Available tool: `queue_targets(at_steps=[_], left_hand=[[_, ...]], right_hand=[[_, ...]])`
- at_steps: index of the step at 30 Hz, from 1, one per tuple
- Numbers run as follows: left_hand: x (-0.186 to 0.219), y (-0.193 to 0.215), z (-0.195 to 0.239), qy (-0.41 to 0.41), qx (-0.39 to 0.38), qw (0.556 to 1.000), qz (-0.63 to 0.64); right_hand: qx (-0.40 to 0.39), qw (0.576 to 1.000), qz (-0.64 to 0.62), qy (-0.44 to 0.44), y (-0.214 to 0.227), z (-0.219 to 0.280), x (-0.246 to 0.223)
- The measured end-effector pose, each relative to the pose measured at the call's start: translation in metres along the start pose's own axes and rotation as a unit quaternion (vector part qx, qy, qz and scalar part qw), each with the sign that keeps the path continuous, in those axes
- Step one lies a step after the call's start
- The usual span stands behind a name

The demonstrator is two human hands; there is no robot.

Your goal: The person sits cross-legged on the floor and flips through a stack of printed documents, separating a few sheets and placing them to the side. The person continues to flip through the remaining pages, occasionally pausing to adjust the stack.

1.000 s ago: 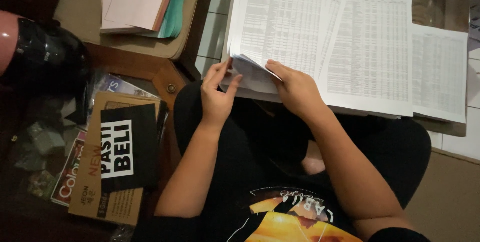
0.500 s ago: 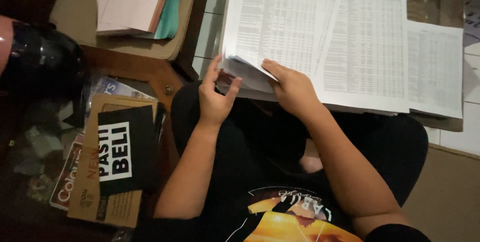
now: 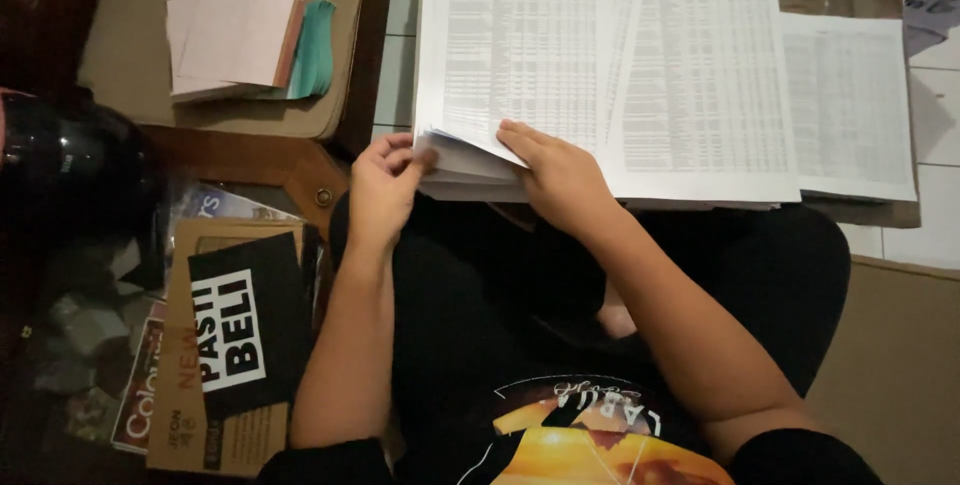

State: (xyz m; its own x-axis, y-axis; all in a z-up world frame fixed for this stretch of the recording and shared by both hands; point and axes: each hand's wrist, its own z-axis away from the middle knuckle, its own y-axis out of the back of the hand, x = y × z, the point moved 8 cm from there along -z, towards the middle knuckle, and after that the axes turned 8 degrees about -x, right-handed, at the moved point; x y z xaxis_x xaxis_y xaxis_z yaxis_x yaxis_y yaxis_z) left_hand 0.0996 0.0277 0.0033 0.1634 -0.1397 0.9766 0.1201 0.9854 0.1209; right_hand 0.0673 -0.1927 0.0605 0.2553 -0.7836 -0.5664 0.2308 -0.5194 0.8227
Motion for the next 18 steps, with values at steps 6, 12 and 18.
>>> queue_targets(at_steps=[6, 12, 18], left_hand=[[-0.008, 0.005, -0.014, 0.003, -0.03, 0.999, 0.031], [-0.001, -0.001, -0.009, 0.021, -0.035, 0.999, 0.033], [0.019, 0.003, 0.006, 0.033, -0.009, 0.999, 0.009]], right_hand=[[0.008, 1.0, 0.009, 0.014, -0.005, -0.003, 0.006], [0.074, 0.992, 0.096, 0.045, -0.015, -0.001, 0.009], [0.102, 0.979, 0.148, 0.097, -0.027, -0.001, 0.003]])
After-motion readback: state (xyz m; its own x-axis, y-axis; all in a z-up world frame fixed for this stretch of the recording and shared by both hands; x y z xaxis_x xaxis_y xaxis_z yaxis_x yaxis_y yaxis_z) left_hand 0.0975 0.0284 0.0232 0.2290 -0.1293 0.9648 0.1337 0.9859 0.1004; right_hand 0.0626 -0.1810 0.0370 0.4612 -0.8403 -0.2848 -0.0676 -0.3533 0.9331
